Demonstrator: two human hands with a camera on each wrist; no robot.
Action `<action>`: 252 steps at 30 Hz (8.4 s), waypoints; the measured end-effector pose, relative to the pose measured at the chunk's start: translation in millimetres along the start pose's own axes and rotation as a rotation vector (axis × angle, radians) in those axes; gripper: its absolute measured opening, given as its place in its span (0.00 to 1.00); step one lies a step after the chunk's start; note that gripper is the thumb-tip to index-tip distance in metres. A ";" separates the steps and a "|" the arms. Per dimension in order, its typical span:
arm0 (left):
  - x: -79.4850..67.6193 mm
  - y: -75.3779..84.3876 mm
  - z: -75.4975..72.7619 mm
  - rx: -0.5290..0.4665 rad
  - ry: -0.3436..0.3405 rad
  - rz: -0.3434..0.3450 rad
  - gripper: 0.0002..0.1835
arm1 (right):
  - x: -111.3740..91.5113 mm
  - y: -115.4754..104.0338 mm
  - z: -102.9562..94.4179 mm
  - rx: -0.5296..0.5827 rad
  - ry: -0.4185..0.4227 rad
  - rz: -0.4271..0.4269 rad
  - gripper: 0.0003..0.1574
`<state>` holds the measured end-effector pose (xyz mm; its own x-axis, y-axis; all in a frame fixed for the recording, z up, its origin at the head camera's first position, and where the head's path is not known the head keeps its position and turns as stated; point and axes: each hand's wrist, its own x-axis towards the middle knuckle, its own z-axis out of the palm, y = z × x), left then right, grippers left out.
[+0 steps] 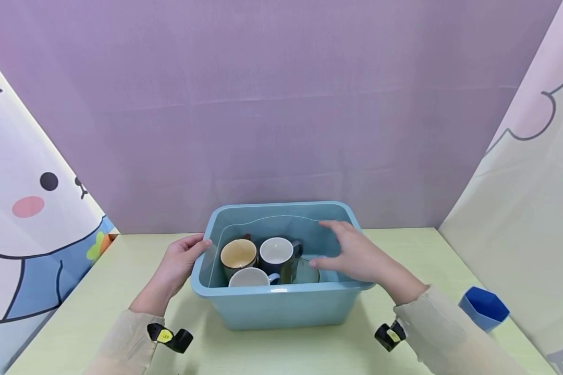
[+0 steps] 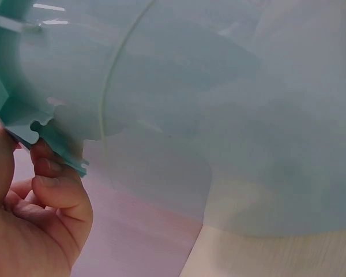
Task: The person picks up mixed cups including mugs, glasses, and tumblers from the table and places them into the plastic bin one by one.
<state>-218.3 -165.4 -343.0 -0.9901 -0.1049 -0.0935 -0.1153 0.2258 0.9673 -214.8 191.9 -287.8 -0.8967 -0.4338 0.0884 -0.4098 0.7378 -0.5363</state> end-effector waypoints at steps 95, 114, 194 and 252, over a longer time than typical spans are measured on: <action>0.7 -1.9 1.1 -0.002 0.008 0.017 0.22 | -86.5 90.1 -1.9 0.159 0.399 0.102 0.44; 1.1 -1.3 1.2 0.003 0.015 0.011 0.21 | -103.4 115.5 -8.8 0.159 0.419 0.153 0.45; 0.0 -2.3 2.6 -0.027 0.015 0.010 0.21 | -152.3 222.5 -8.7 0.133 0.568 0.519 0.58; 2.3 -5.5 2.4 -0.030 0.016 0.017 0.22 | -159.1 221.5 0.6 0.055 0.460 0.698 0.58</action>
<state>-220.2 -164.5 -349.1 -0.9904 -0.1168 -0.0739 -0.0961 0.1983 0.9754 -162.8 424.0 -421.2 -0.9252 0.3764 0.0489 0.2624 0.7275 -0.6340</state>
